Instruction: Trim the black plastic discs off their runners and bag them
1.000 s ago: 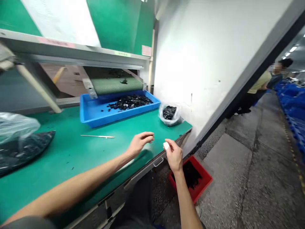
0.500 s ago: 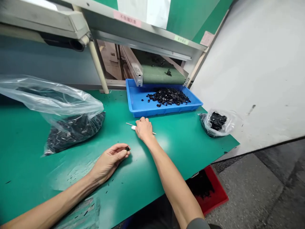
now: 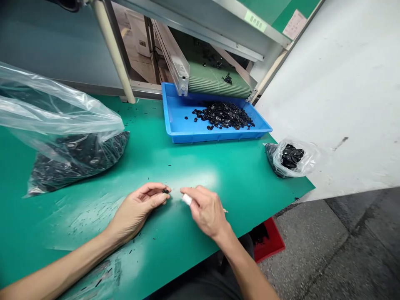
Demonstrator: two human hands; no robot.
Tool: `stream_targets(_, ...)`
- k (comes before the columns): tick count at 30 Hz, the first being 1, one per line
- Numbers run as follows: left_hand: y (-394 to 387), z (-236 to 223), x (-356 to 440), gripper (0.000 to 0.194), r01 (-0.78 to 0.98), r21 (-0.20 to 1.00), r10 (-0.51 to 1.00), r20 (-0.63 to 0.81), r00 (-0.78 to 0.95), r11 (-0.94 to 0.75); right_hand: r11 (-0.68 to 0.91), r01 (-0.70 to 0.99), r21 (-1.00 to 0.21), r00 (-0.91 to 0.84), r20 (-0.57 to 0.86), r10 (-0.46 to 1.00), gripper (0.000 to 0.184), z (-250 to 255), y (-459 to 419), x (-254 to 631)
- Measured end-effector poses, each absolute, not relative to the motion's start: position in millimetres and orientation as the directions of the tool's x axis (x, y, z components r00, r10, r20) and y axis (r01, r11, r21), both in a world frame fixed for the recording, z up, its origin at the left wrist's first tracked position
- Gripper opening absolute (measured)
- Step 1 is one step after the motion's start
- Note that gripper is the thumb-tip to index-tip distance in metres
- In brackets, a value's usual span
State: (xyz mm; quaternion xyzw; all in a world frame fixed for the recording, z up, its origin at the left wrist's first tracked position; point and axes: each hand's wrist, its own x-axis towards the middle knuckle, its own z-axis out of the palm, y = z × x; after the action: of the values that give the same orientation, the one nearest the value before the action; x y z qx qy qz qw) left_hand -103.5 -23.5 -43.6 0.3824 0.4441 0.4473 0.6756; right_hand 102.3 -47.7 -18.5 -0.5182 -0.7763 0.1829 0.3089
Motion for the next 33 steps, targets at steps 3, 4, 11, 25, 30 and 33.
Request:
stream_targets(3, -23.8, -44.2, -103.2, 0.026, -0.225, 0.937, 0.956, -0.228, 0.183, 0.266, 0.390, 0.749, -0.536, -0.284, 0.272, 0.919, 0.035, -22.4, -68.4, 92.6)
stream_targets(4, -23.8, -43.9, -103.2, 0.025, -0.215, 0.942, 0.958, -0.221, 0.184, 0.259, 0.389, 0.763, -0.517, -0.284, 0.272, 0.919, 0.038, -24.4, -71.5, 89.5)
stream_targets(11, -24.4, -40.3, -104.0, 0.027, -0.180, 0.935, 0.941, -0.266, 0.209, 0.305, 0.381, 0.778, -0.500, -0.234, 0.332, 0.914, 0.040, -26.9, -73.8, 76.3)
stream_targets(25, -24.1, -42.1, -101.4, 0.026, -0.176, 0.960, 0.967, -0.186, 0.173, 0.217, 0.313, 0.872, -0.376, -0.202, 0.305, 0.931, 0.043, -20.3, -76.3, 64.2)
stream_targets(30, -24.4, -41.8, -101.7, 0.025, -0.129, 0.972, 0.969, -0.172, 0.178, 0.197, 0.323, 0.884, -0.337, -0.217, 0.317, 0.923, 0.036, -21.6, -75.9, 62.7)
stream_targets(33, -24.6, -42.3, -102.3, 0.028, -0.094, 0.979, 0.970, -0.164, 0.181, 0.183, 0.312, 0.906, -0.286, -0.206, 0.345, 0.916, 0.031, -23.3, -76.4, 60.9)
